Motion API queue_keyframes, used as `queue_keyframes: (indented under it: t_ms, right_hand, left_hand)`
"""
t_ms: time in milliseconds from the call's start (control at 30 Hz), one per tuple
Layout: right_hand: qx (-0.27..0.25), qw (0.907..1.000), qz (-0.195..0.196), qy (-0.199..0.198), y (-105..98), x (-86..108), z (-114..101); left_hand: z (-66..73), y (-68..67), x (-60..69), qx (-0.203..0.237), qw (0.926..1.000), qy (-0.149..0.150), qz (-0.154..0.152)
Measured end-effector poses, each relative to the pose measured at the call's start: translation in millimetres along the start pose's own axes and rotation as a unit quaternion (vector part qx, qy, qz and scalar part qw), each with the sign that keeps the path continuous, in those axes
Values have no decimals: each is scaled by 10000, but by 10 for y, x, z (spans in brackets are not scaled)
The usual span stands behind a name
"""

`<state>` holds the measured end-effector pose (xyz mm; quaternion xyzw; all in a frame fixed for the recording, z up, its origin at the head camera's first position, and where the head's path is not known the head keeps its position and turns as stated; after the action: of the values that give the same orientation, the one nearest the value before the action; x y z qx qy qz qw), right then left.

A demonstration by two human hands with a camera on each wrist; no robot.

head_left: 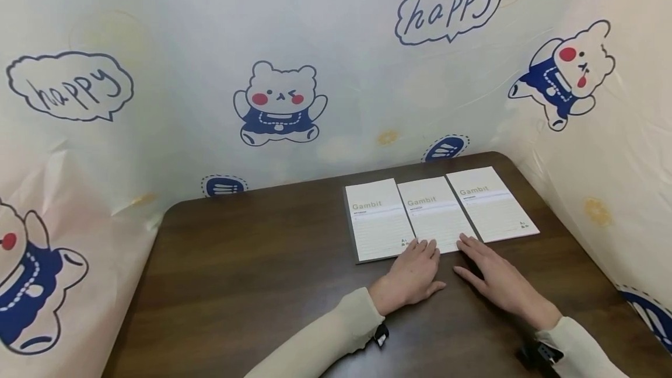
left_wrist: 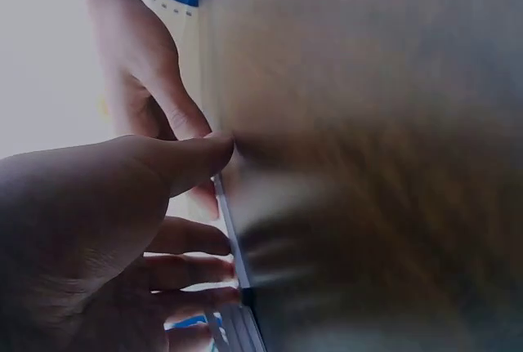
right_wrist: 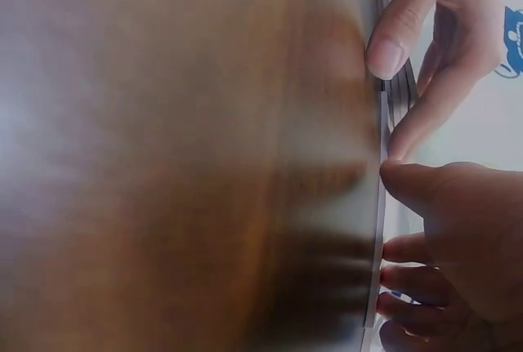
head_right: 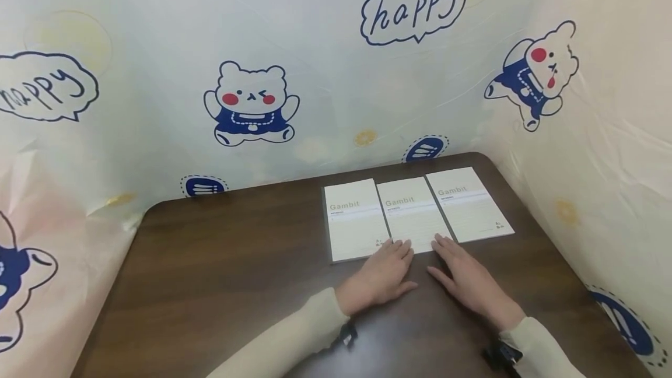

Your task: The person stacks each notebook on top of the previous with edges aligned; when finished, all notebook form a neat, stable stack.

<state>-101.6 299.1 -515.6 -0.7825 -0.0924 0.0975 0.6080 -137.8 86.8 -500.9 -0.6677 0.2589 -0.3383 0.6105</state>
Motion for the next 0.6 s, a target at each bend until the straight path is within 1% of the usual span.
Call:
queue_keyframes:
  t_ms: [100,233,367,500,533,600]
  right_hand:
    - [38,10000,73,-19,-6,113,-34]
    - [168,9996,205,-83,-14,274,-80]
    - [294,9992,253,-88,-21,428,-122]
    - [376,9980,482,-142,-30,565,-165]
    - [381,9976,558,-154,-35,588,-173]
    - [310,9969,698,-176,-44,601,-182]
  left_hand:
    - [74,1,52,-196,9996,170,59]
    - [197,19,137,-427,9984,319,180]
    - [296,43,240,-476,9978,414,214]
    - [365,80,329,-456,9968,615,225]
    - [374,90,343,-379,9967,668,279]
    - [372,112,360,20,9968,699,380]
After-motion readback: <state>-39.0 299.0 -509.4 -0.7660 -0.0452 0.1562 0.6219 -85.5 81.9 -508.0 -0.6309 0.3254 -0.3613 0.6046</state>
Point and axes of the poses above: each hand's wrist, its own x-axis away from the middle knuckle, its own y-axis out of the palm, z = x × y, the point moved 1 cm from there along -x, towards the middle knuckle, and after that the axes turned 8 degrees about x, right-handed, at the moved point
